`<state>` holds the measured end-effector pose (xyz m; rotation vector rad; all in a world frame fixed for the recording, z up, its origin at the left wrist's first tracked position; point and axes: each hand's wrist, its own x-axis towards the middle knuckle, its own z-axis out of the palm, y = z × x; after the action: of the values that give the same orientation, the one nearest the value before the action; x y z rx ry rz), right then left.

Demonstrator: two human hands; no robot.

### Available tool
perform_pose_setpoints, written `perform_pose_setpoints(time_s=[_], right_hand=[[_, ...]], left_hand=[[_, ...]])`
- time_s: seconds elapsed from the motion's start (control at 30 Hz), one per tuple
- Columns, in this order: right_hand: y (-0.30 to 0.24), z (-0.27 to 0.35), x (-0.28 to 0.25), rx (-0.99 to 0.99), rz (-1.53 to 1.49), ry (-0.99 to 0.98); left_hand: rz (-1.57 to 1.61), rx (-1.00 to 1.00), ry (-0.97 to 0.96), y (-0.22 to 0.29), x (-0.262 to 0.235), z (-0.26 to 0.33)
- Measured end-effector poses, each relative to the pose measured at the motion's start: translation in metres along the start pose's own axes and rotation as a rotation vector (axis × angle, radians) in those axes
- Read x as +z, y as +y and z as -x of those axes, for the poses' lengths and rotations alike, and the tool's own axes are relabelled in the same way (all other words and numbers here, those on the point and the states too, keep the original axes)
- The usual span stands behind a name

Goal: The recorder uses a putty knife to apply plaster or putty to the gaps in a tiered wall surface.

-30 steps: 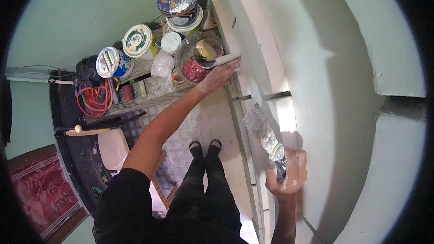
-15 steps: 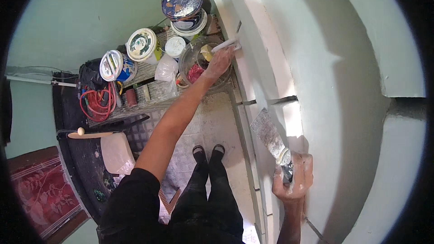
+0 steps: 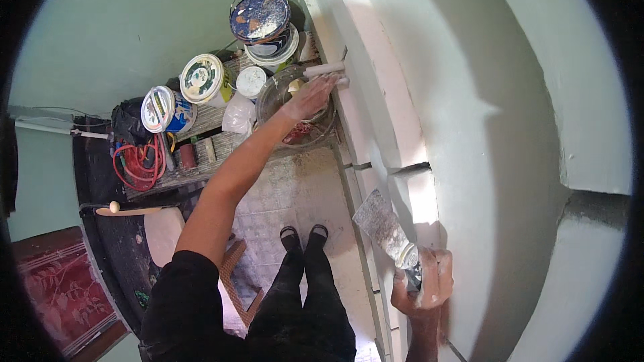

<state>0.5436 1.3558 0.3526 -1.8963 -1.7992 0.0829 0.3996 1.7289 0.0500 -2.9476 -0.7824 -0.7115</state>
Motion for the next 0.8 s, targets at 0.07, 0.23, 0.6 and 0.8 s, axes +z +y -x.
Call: perform_pose_setpoints(time_s=[0.07,0.23,0.6,0.8], right_hand=[[-0.004,-0.001,0.002,-0.026,-0.018,-0.005],[-0.004,-0.001,-0.001,-0.001,-0.004,-0.026],[-0.011,-0.003,0.001,0.039,-0.066,-0.036],[-0.010,-0.003,0.000,0.039,-0.045,-0.005]], left_hand=[[-0.032,-0.022,-0.084,-0.034,-0.002,0.003],[0.099,-0.130,-0.157,-0.040,-0.005,-0.011],[0.102,-0.080,0.031,-0.033,0.004,0.014],[0.123,0.109,-0.015,0.074,-0.029,0.036]])
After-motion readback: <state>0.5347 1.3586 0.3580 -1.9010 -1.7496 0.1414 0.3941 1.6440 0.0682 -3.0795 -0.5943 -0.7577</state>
